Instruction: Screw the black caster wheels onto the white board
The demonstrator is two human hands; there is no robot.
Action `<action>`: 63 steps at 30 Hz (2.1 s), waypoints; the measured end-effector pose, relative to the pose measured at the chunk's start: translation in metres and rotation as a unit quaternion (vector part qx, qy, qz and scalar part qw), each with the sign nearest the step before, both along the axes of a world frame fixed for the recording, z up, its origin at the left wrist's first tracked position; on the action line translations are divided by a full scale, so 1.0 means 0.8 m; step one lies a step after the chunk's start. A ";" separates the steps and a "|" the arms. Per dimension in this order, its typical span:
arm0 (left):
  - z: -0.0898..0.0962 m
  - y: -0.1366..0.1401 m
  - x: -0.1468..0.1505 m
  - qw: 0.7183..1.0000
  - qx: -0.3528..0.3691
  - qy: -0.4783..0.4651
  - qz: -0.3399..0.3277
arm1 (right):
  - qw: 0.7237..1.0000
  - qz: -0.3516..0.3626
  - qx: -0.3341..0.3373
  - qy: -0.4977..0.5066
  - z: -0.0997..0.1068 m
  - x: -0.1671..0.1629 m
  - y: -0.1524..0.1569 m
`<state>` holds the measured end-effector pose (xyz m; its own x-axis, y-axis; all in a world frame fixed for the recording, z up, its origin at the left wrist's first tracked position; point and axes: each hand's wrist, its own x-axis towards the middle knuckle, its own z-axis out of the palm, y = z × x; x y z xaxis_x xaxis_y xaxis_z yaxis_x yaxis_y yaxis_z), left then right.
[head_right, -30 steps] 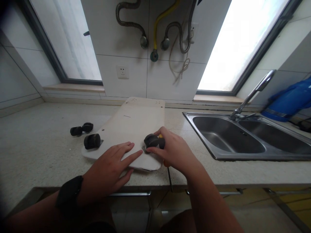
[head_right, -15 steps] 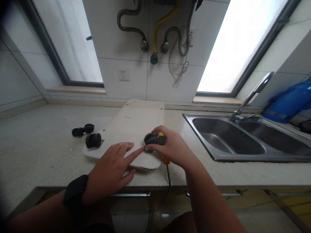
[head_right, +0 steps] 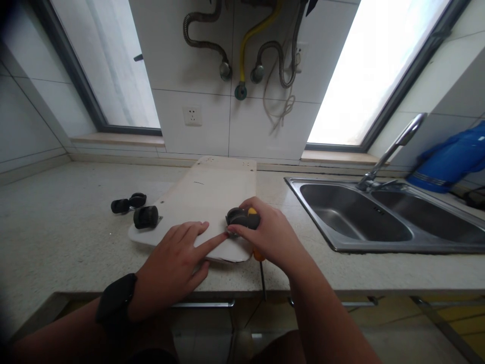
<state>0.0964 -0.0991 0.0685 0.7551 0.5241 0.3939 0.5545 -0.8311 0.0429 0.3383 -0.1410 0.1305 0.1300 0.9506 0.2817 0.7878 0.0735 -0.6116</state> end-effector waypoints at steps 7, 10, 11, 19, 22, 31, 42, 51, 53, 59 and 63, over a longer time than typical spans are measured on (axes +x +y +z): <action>0.003 0.001 0.003 1.000 0.007 0.002 0.006 | 1.000 0.008 -0.001 0.016 0.004 0.002 0.000; 0.002 0.001 0.002 1.000 0.003 -0.004 0.004 | 1.000 0.010 0.000 0.023 0.003 0.005 0.002; 0.001 0.000 0.002 1.000 0.001 -0.007 0.003 | 1.000 0.010 -0.001 0.025 0.002 0.005 0.002; -0.002 0.000 -0.001 1.000 0.002 -0.001 -0.003 | 0.999 -0.023 0.020 0.026 -0.008 0.003 -0.001; -0.002 0.001 0.000 1.000 0.011 0.002 -0.004 | 0.999 -0.038 0.030 0.015 -0.008 0.000 -0.001; -0.002 0.002 0.000 1.000 0.020 0.016 -0.002 | 0.999 -0.028 0.017 -0.008 -0.002 -0.004 -0.004; -0.001 0.002 0.002 1.000 0.018 0.013 0.004 | 1.000 -0.022 0.007 0.017 0.000 0.001 -0.007; -0.001 0.002 0.001 1.000 0.016 0.014 0.006 | 1.000 -0.016 0.006 0.013 0.000 0.003 -0.005; -0.001 0.003 0.001 1.000 0.015 0.013 0.007 | 1.000 -0.015 0.007 0.009 0.000 0.004 -0.005; 0.000 0.002 0.001 1.000 0.011 0.011 0.008 | 1.000 0.030 0.004 0.010 0.003 0.014 -0.001; 0.000 0.001 0.001 1.000 0.015 0.014 0.009 | 0.999 0.049 -0.004 0.011 0.009 0.016 -0.001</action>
